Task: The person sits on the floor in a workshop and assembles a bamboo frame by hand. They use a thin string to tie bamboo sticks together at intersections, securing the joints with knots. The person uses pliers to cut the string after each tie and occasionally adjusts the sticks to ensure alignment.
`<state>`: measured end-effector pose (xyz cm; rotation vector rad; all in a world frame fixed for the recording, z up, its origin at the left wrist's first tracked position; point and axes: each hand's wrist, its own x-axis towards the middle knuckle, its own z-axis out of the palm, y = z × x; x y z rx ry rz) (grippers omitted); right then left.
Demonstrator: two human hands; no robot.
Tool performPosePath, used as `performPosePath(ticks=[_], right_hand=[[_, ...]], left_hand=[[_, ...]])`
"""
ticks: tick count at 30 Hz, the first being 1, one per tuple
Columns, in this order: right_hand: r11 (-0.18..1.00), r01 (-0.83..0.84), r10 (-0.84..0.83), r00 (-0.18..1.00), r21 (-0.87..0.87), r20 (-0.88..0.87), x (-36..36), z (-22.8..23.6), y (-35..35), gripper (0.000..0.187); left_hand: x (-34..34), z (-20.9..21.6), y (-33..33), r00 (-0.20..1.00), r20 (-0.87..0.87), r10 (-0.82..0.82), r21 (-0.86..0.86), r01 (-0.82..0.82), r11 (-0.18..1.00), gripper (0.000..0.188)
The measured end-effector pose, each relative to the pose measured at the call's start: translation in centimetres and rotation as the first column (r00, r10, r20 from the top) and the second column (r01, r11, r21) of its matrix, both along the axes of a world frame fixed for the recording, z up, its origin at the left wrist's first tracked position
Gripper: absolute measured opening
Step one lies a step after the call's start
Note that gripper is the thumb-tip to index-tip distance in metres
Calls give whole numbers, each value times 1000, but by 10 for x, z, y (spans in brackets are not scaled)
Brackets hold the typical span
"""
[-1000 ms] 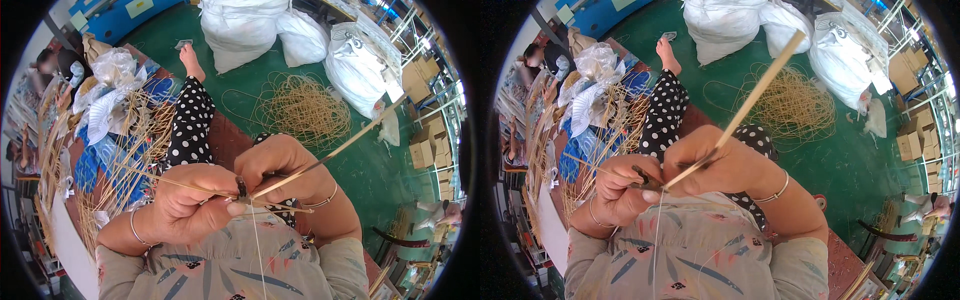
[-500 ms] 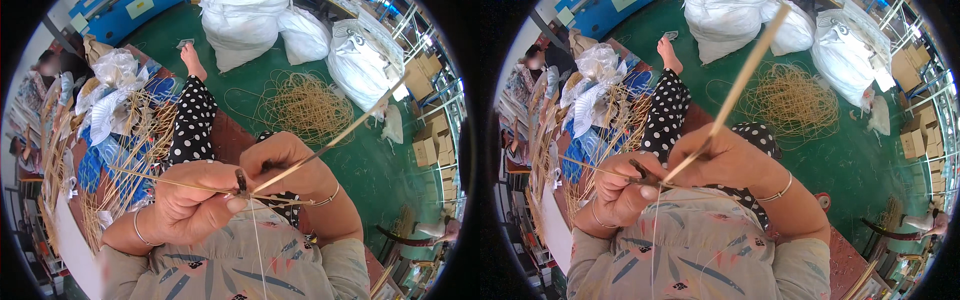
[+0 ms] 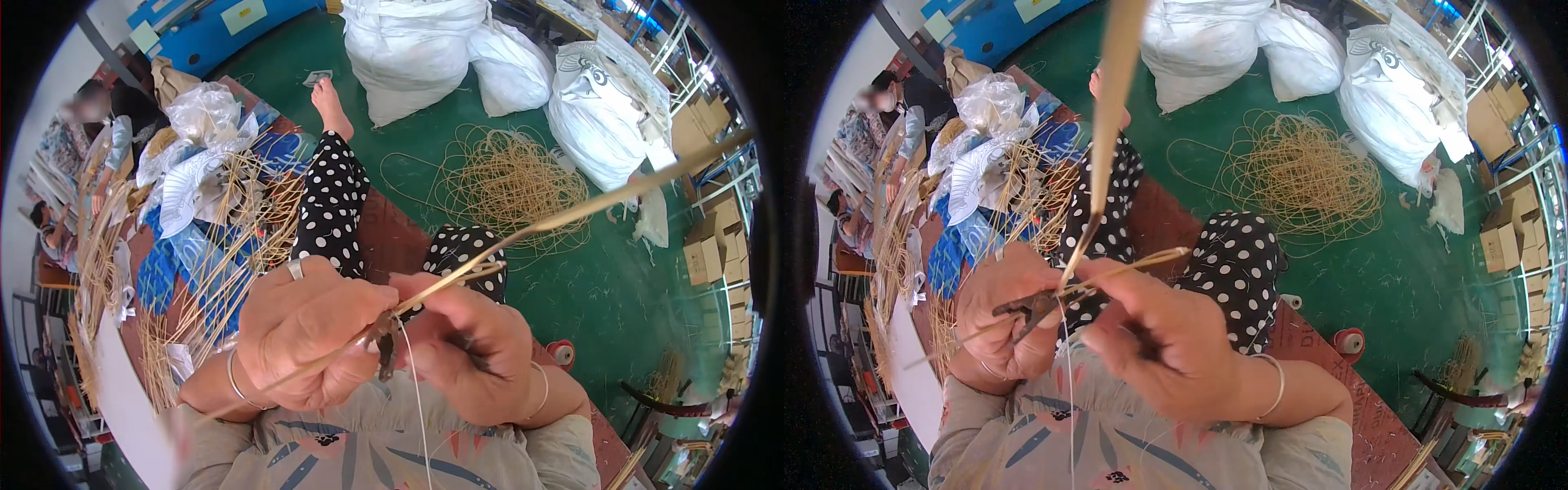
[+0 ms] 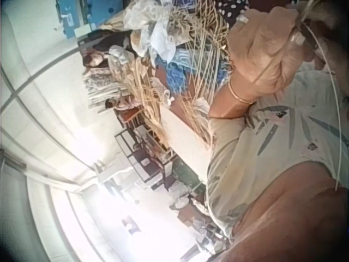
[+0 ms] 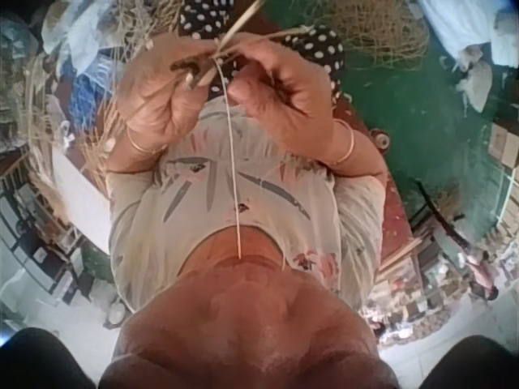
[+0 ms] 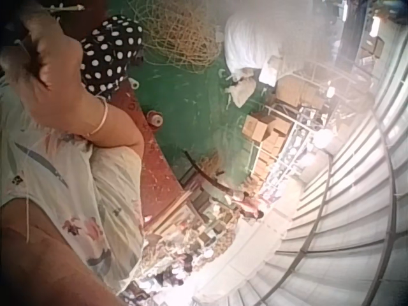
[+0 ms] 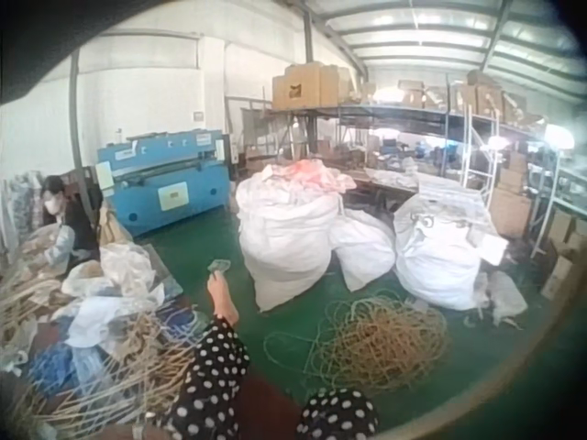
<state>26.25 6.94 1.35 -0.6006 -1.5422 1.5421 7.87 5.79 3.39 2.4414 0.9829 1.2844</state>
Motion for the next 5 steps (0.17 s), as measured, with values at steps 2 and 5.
performPosePath(ticks=[2,5], right_hand=[[1000,16,-16,1000,-12,-1,-7,2,1,31],[999,36,-40,994,-39,-103,-17,-3,0,31]], left_hand=[[0,-2,-2,999,-18,50,57,-49,997,27],[-1,-5,-3,997,-27,77,97,-74,993,30]])
